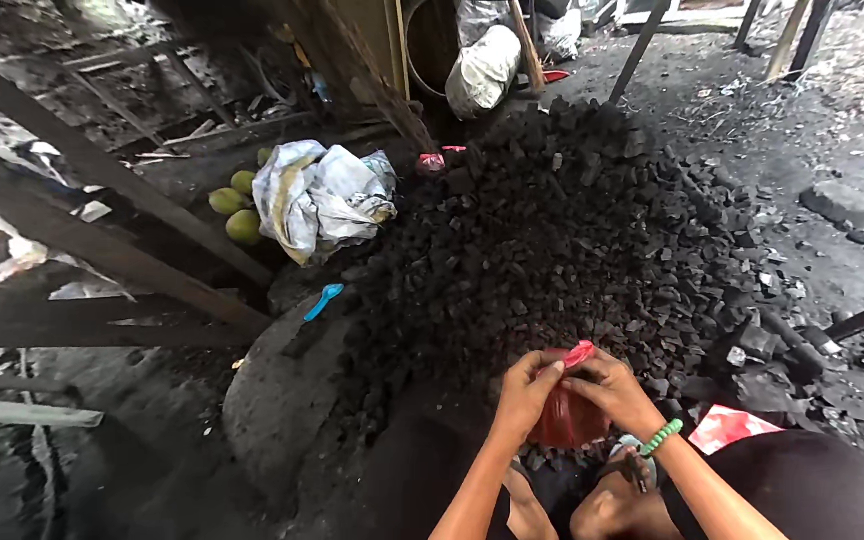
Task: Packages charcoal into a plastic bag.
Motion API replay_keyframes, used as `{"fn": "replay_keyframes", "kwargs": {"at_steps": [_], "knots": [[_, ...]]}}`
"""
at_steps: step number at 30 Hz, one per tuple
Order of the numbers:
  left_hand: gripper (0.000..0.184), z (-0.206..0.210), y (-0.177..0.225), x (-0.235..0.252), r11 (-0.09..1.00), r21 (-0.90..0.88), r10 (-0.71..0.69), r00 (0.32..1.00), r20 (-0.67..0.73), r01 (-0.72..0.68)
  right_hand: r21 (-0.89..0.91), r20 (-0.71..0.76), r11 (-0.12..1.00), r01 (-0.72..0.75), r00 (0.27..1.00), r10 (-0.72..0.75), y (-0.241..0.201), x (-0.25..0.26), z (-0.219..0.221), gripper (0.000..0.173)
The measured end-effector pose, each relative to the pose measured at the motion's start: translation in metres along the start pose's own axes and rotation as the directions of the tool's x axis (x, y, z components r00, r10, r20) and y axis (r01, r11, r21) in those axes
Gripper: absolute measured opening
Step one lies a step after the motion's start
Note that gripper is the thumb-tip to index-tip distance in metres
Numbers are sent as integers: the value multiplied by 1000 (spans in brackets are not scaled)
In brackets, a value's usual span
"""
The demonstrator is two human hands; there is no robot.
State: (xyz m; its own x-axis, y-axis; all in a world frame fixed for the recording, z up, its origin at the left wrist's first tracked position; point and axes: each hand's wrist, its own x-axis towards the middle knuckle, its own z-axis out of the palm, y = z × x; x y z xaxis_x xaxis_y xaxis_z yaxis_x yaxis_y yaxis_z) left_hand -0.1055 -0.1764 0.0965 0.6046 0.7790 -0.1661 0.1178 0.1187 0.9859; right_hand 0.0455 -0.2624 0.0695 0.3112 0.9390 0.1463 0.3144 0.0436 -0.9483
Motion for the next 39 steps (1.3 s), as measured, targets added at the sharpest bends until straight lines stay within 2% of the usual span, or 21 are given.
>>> {"fn": "replay_keyframes", "kwargs": {"at_steps": [3,6,8,11,13,15,17,19,21,23,25,28,29,31,33,34,35,36,37,38,39], "knots": [[17,-5,4,8,972,224,-60,997,-54,71,-134,-119,965,226,963,-242,12,1,13,12],[22,-14,14,11,894,439,-90,996,-16,87,-204,-89,924,324,934,-347,20,3,19,13],[22,-17,15,8,855,518,-47,999,3,38,-219,-54,939,266,957,-284,20,4,20,15],[27,-18,1,2,778,621,84,995,55,-100,-151,28,988,42,999,-38,13,2,15,18],[28,-12,-12,-3,660,721,218,972,87,-213,-135,59,991,6,998,2,16,1,15,18],[30,-6,-17,-8,591,770,242,964,113,-239,-151,88,988,35,996,-22,21,0,16,18],[36,-3,-8,-9,689,717,17,992,123,-101,-204,105,975,90,992,-69,26,-2,18,20],[38,-3,0,-4,842,522,-215,972,92,137,-263,91,954,142,988,-122,28,-5,19,20],[31,-2,3,-3,921,209,-345,938,42,330,-259,48,949,179,984,-173,27,-6,19,18],[26,-5,7,-4,915,-28,-401,915,41,402,-202,47,969,140,990,-133,23,-5,16,23],[27,-7,9,-6,919,-66,-385,921,50,388,-163,72,983,79,995,-68,13,-4,12,38],[32,-10,12,-9,932,139,-350,932,94,336,-242,-25,951,191,979,-203,10,-5,20,39],[33,-10,11,-10,923,264,-317,942,113,279,-287,-56,928,239,963,-265,10,-5,24,37],[35,-12,15,-12,835,539,-227,962,151,112,-394,-67,850,348,912,-405,11,-4,28,34],[31,-11,13,-13,683,725,-29,989,143,-85,-472,-44,777,416,869,-492,12,-2,28,34],[27,-11,5,-13,614,769,135,983,123,-181,-491,-41,761,424,861,-506,12,-3,26,35],[24,-14,-7,-10,541,790,331,937,115,-288,-504,-43,751,426,857,-514,11,-3,23,35],[20,-20,-19,-4,462,802,493,861,123,-379,-517,-45,744,424,854,-519,9,-3,17,35],[18,-28,-29,1,391,808,599,788,141,-442,-529,-45,736,423,852,-522,7,-4,11,36],[16,-38,-38,6,340,814,646,746,162,-471,-544,-49,728,416,851,-523,6,-5,4,37],[15,-48,-45,8,310,821,655,733,181,-479,-555,-56,731,398,859,-510,8,-7,-3,37]]}}
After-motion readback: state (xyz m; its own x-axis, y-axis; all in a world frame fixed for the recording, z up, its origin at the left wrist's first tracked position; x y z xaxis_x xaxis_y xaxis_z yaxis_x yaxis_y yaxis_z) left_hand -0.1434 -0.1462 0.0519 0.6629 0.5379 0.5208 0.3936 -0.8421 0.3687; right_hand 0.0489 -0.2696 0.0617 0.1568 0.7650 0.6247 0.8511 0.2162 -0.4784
